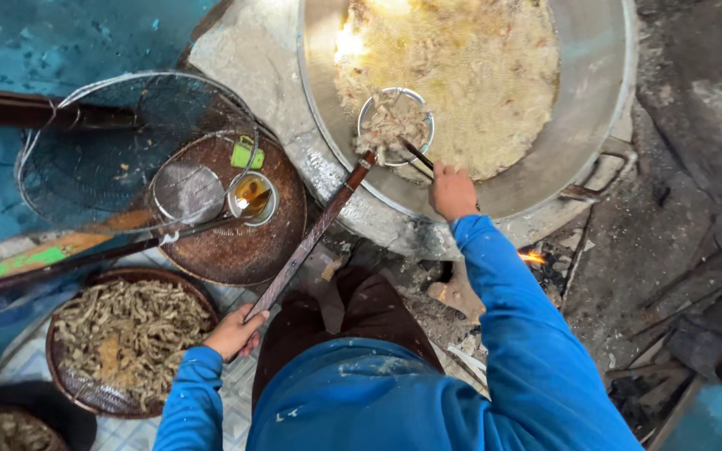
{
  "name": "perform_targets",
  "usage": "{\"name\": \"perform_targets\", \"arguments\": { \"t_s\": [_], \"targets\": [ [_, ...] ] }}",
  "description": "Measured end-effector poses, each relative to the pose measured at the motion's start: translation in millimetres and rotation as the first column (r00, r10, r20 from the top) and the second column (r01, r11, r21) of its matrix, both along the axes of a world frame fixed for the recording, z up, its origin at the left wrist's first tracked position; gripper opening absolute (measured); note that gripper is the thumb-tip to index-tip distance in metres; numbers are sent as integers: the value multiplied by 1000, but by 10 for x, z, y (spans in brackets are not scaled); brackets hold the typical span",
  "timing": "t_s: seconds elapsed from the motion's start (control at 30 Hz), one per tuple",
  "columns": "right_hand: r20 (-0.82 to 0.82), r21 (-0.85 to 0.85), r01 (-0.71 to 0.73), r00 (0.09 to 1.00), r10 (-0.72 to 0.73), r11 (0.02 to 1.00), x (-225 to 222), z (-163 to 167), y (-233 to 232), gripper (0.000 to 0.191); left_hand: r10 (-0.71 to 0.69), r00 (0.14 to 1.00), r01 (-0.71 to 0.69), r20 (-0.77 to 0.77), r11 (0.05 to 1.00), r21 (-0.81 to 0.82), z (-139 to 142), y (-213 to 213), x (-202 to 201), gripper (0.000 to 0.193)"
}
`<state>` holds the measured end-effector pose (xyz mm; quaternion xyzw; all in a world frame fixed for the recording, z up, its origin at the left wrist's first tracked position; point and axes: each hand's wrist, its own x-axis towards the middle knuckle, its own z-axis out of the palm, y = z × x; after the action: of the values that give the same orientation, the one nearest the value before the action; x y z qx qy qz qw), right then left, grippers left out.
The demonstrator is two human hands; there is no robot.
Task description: The person stands at a wood-fired wok of hot oil, stirring and turning batches of shredded food with a long skimmer and tongs, scooping cooked pieces out of the oil and transferring them into woven baskets beside the stove.
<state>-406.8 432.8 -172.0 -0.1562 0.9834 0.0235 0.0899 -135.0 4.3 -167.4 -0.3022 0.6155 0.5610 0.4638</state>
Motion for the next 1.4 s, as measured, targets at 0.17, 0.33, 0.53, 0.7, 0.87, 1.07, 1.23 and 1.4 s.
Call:
{"name": "perform_targets", "arguments": {
  "t_s": [0.17, 0.33, 0.53, 0.7, 0.87, 1.07, 1.23, 1.4],
  "targets": [
    [269, -381, 402, 910, -317, 832, -63, 151, 226, 42, -36, 999, 36, 12, 999, -3, -11, 26, 43, 45],
    [363, -250, 401, 883, -299, 881, 67, 210, 307, 47, -20, 1000, 20, -11, 1000, 18, 1, -4, 45, 46],
    [-19, 46, 79, 997, -78, 996, 68, -70, -153, 62, -45, 999, 45, -5, 998, -34, -6, -3, 40, 51],
    [188, 10, 221, 957, -219, 975, -76, -65, -119, 28, -91, 996, 89, -24, 993, -79, 23, -13, 59, 56],
    [293, -499, 424, 903, -313, 756, -101, 125, 301, 41, -138, 989, 132, -52, 985, -108, 34, -73, 42, 60],
    [273, -222, 615, 784, -557, 757, -47, 58, 284, 49, -92, 995, 90, -47, 995, -50, -32, -119, 48, 58],
    [87, -154, 376, 926, -367, 914, 57, -150, -68, 77, -125, 990, 120, -59, 989, -81, -38, -79, 88, 53],
    [325, -99, 396, 880, -347, 913, 101, -233, -222, 35, -251, 964, 214, -91, 930, -300, 35, 4, 126, 45]
  ]
}}
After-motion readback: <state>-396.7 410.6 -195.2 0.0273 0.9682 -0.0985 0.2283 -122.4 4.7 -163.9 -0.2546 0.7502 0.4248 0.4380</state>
